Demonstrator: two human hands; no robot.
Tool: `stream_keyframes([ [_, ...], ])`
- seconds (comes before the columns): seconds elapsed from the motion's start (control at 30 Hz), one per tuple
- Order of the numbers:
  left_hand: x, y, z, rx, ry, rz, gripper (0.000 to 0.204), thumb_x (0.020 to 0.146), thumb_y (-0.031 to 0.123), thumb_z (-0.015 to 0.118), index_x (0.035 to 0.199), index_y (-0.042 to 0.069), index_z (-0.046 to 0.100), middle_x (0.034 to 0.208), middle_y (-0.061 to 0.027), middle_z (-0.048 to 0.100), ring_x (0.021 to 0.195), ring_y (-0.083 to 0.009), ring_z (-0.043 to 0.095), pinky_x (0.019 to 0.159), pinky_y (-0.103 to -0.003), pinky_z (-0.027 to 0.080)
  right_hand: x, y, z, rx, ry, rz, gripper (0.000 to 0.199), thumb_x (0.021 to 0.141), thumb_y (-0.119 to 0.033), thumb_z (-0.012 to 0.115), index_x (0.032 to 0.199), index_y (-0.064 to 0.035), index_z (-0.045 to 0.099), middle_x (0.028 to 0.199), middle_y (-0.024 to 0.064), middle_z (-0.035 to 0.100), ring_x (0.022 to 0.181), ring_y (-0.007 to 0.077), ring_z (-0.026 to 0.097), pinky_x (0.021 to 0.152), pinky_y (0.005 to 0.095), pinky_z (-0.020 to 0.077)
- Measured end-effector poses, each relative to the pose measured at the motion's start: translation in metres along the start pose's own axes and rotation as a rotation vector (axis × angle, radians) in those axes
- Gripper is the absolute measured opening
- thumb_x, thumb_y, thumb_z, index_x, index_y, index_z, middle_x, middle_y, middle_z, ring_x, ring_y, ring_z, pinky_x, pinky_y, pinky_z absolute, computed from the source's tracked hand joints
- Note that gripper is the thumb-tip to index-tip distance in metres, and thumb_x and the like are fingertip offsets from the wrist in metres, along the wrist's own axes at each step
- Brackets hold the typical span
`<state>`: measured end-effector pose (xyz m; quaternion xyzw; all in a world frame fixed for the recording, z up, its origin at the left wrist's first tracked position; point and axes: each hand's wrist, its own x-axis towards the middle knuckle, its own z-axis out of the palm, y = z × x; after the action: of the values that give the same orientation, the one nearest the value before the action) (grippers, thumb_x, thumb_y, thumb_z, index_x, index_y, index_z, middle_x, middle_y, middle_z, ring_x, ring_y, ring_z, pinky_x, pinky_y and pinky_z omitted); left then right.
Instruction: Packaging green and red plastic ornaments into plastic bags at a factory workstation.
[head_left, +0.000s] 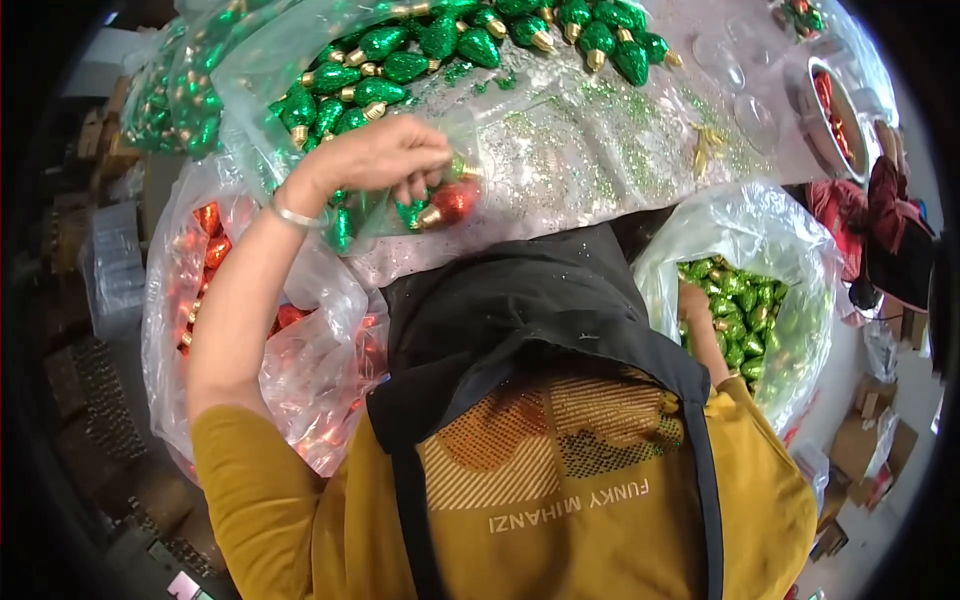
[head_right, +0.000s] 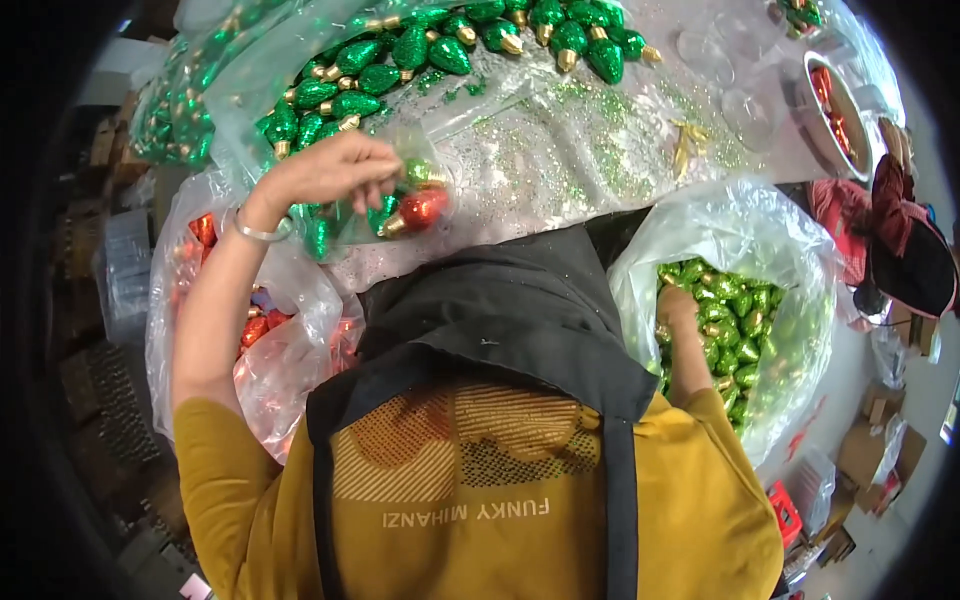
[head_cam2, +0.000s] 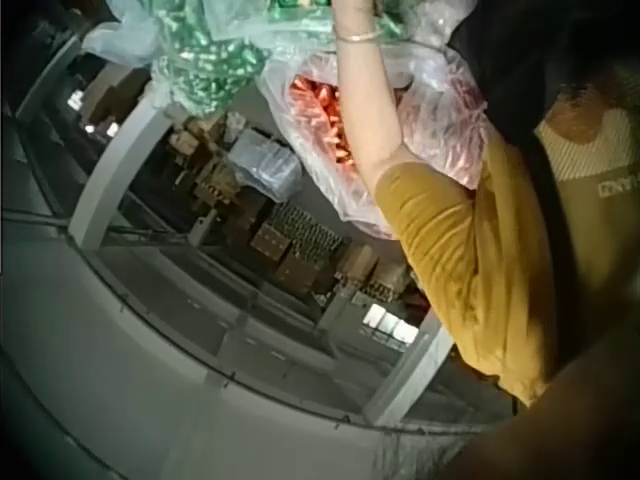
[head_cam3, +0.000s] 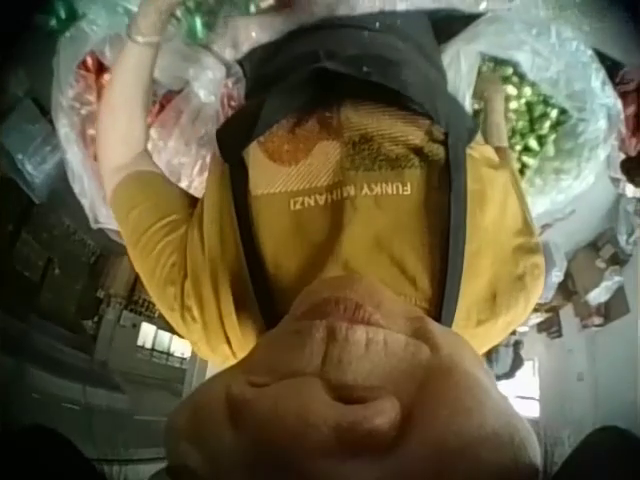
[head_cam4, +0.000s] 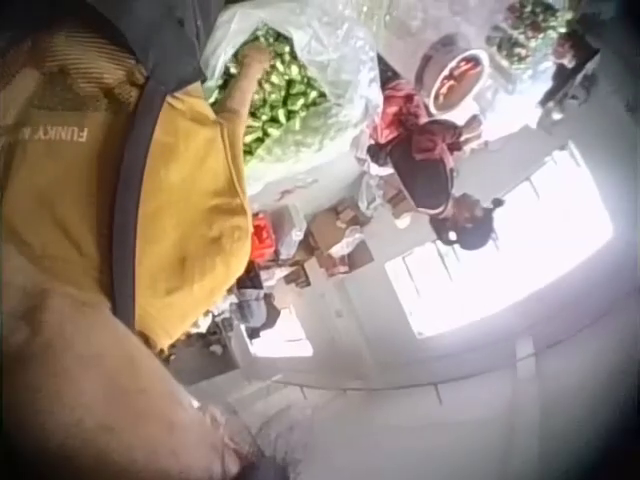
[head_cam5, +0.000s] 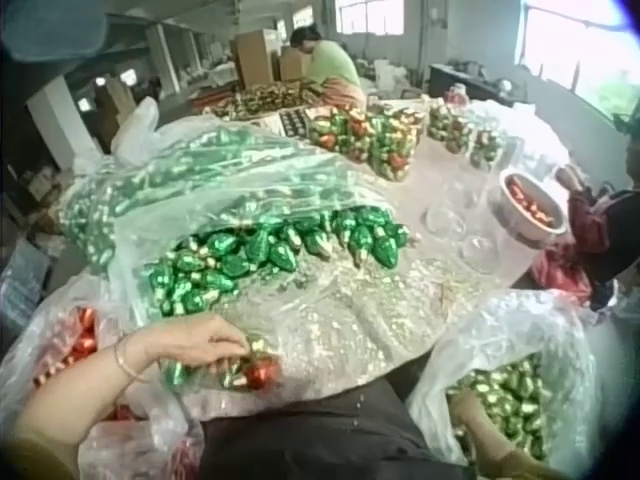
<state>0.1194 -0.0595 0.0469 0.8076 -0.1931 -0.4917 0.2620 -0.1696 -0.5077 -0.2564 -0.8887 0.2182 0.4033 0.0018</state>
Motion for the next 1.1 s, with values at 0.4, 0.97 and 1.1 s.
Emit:
stream_keyframes([
  [0.4,0.066,-0.043,0.044,0.742,-0.177,0.361,0.024,0.074,0.015,0.066,0.090,-0.002,0.058,0.081,-0.0176,0.063,0.072,-0.0334,0.062,0.068,-0.042,0.050,0.031,0.030,0.040,0.370,0.092,0.111,0.043,0.078,-0.027,0.059,0.105,0.0058,0.057,0.104,0.0278,0.062,0.097,0.0382,0.063,0.082,0.0424,0.0508],
  [0.97,-0.177,-0.131,0.040,-0.087,1.161,-0.012,0.013,0.087,0.011,0.060,0.089,-0.001,0.059,0.075,-0.0047,0.058,0.070,-0.0090,0.054,0.065,-0.026,0.044,-0.111,-0.184,-0.259,1.953,-0.471,-1.181,0.056,0.080,-0.033,0.058,0.122,0.0013,0.048,0.112,0.0214,0.055,0.101,0.0374,0.055,0.089,0.0533,0.0416],
  [1.1,-0.244,-0.230,0.103,0.197,1.250,-0.451,0.013,0.089,0.013,0.059,0.092,0.000,0.060,0.077,-0.0081,0.062,0.070,-0.0119,0.057,0.064,-0.029,0.046,-0.095,-0.290,-0.367,1.878,-0.618,-1.406,0.044,0.083,-0.028,0.057,0.115,0.0015,0.052,0.100,0.0195,0.059,0.096,0.0342,0.057,0.081,0.0467,0.0457],
])
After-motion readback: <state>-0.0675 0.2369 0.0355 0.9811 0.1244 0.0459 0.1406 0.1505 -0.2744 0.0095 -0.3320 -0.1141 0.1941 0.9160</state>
